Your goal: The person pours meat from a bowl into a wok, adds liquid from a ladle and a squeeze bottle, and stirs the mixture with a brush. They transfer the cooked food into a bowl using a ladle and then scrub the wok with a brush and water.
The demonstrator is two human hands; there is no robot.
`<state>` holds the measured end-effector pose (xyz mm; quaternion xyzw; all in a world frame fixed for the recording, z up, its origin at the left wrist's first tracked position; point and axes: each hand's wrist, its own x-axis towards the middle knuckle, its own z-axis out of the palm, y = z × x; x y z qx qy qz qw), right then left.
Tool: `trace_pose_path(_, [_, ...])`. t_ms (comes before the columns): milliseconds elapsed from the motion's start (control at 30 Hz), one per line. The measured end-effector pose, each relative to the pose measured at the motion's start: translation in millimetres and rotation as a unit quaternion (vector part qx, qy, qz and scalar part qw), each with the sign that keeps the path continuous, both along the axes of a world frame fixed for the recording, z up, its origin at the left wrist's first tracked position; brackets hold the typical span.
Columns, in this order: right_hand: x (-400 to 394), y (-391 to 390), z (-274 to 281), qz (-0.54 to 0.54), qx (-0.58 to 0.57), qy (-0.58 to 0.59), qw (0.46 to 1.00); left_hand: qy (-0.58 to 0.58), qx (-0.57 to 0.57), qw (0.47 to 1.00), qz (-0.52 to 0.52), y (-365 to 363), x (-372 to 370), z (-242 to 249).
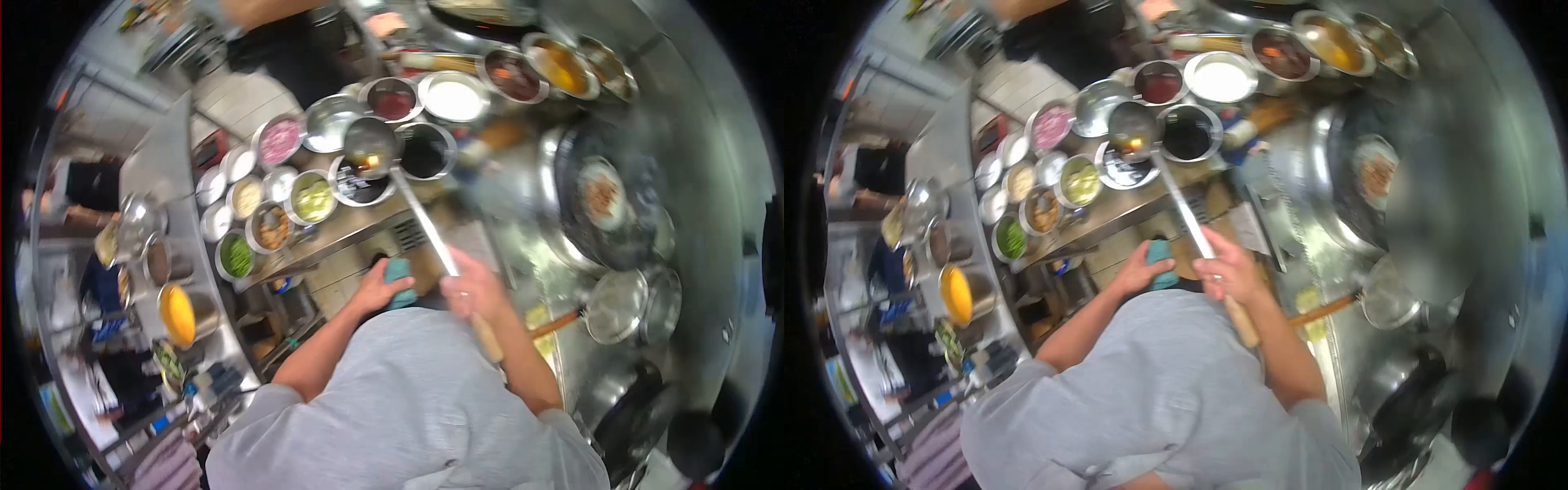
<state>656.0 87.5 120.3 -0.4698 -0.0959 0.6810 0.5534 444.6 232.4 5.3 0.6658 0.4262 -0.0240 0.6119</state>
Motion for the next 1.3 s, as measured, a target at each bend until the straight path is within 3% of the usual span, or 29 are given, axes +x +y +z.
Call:
trace_pose_path(100, [10, -26, -4, -0.051, 0.045, 0.197, 0.978, 0.001, 0.049, 0.997, -0.055, -5, 26, -5])
trace_pose_path(267, [35, -93, 37, -0.174, 0.099, 0.286, 0.937, 0.01, 0.127, 0.97, -0.207, -23, 112, 22])
trace_pose_path(400, [63, -169, 66, -0.273, 0.138, 0.191, 0.933, -0.108, 0.197, 0.927, -0.299, -49, 186, 0])
trace_pose_path(467, [79, -200, 77, -0.326, 0.137, 0.112, 0.929, -0.128, 0.234, 0.92, -0.287, -68, 219, -8])
trace_pose_path(567, [100, -221, 84, -0.421, -0.025, -0.088, 0.902, -0.121, 0.259, 0.917, -0.276, -92, 259, -7])
trace_pose_path(733, [151, -235, 38, -0.356, -0.233, -0.344, 0.837, -0.058, 0.321, 0.913, -0.245, -116, 286, -32])
trace_pose_path(833, [180, -236, 28, -0.284, -0.302, -0.412, 0.811, -0.037, 0.341, 0.91, -0.233, -123, 286, -29])
trace_pose_path(933, [202, -251, 7, -0.273, -0.296, -0.497, 0.769, -0.043, 0.356, 0.904, -0.231, -121, 285, -28])
trace_pose_path(1067, [221, -274, -23, -0.327, -0.277, -0.518, 0.74, -0.047, 0.377, 0.902, -0.204, -122, 280, -27])
trace_pose_path(1167, [217, -253, 11, -0.29, -0.355, -0.432, 0.777, -0.054, 0.369, 0.907, -0.194, -124, 277, -29])
trace_pose_path(1267, [202, -252, 18, -0.31, -0.303, -0.369, 0.822, -0.07, 0.37, 0.907, -0.188, -120, 272, -24])
trace_pose_path(1300, [195, -252, 15, -0.315, -0.295, -0.392, 0.812, -0.068, 0.35, 0.915, -0.19, -118, 270, -19])
